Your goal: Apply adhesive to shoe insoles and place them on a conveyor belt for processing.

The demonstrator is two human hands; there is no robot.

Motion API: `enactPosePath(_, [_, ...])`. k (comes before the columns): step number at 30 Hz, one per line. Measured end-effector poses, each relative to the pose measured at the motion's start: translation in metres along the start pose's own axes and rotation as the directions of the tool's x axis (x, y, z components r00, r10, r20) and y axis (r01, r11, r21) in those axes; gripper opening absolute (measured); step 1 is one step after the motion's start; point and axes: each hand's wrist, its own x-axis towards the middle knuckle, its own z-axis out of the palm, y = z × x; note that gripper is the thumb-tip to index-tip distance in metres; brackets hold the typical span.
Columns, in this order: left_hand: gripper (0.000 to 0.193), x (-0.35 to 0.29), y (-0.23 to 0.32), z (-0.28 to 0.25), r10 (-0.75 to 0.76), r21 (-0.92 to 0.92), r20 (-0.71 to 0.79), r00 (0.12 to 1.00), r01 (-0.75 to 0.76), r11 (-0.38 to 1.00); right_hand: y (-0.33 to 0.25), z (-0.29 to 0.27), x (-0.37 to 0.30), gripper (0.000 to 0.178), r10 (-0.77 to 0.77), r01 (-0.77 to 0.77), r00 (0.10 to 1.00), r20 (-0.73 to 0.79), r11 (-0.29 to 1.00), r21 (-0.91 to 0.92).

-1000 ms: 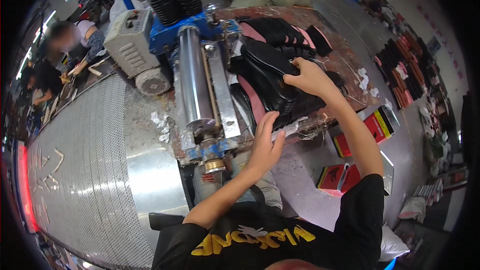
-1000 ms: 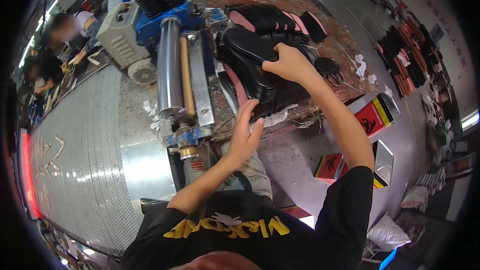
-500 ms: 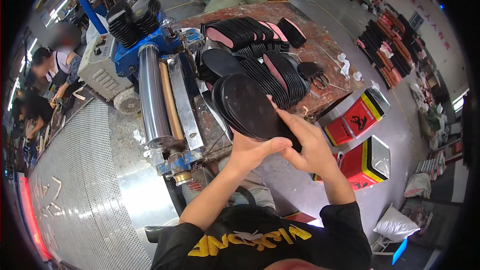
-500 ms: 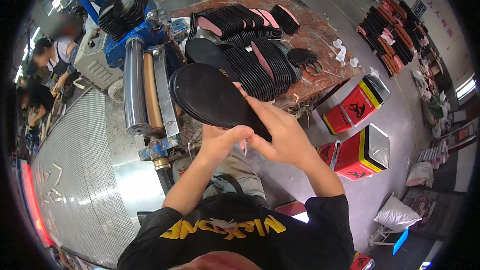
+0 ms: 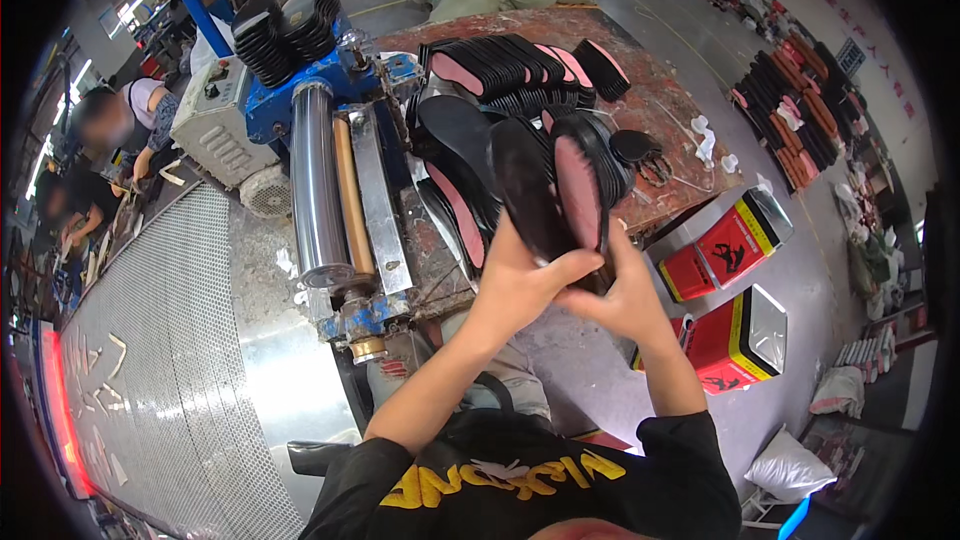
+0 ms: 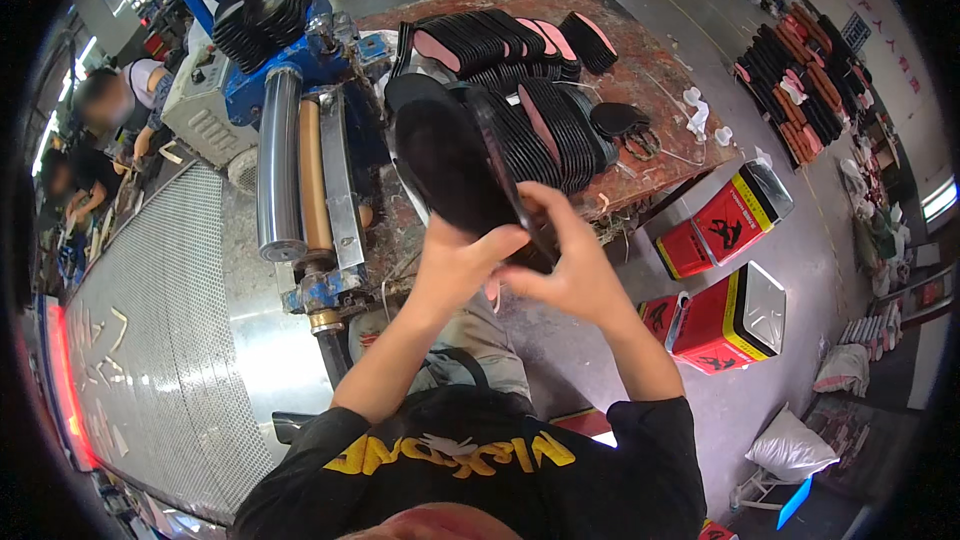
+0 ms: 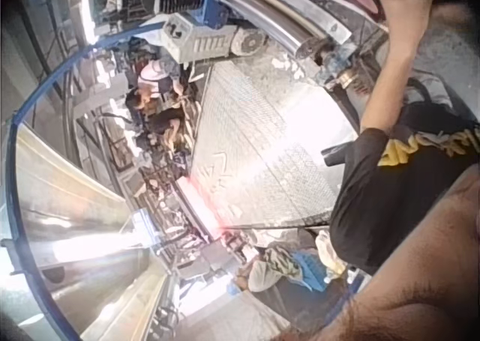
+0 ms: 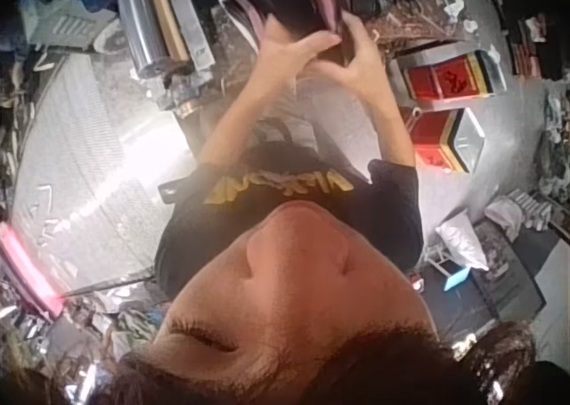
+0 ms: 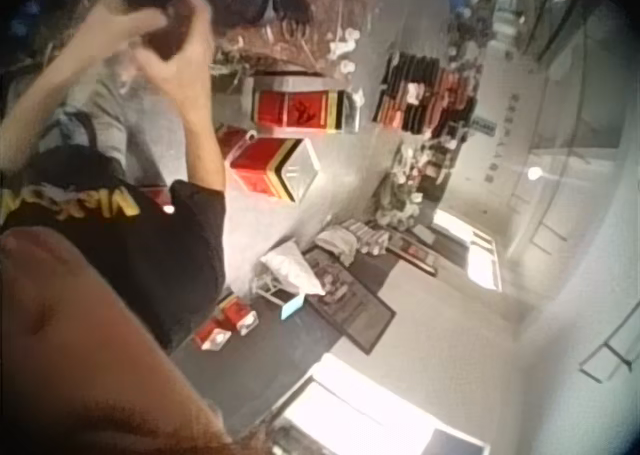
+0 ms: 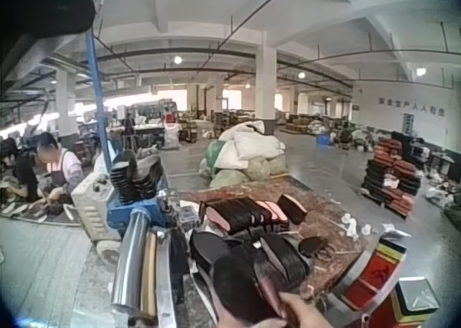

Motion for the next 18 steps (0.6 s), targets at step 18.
enactPosePath(18, [0.036, -0.128, 0.174, -0.196, 0.437, 0.917, -0.116, 0.892, -0.072, 0.391, -0.013, 0.007, 0.147, 0.034, -0.466, 0.476, 0.824, 0.323, 0.258, -0.841])
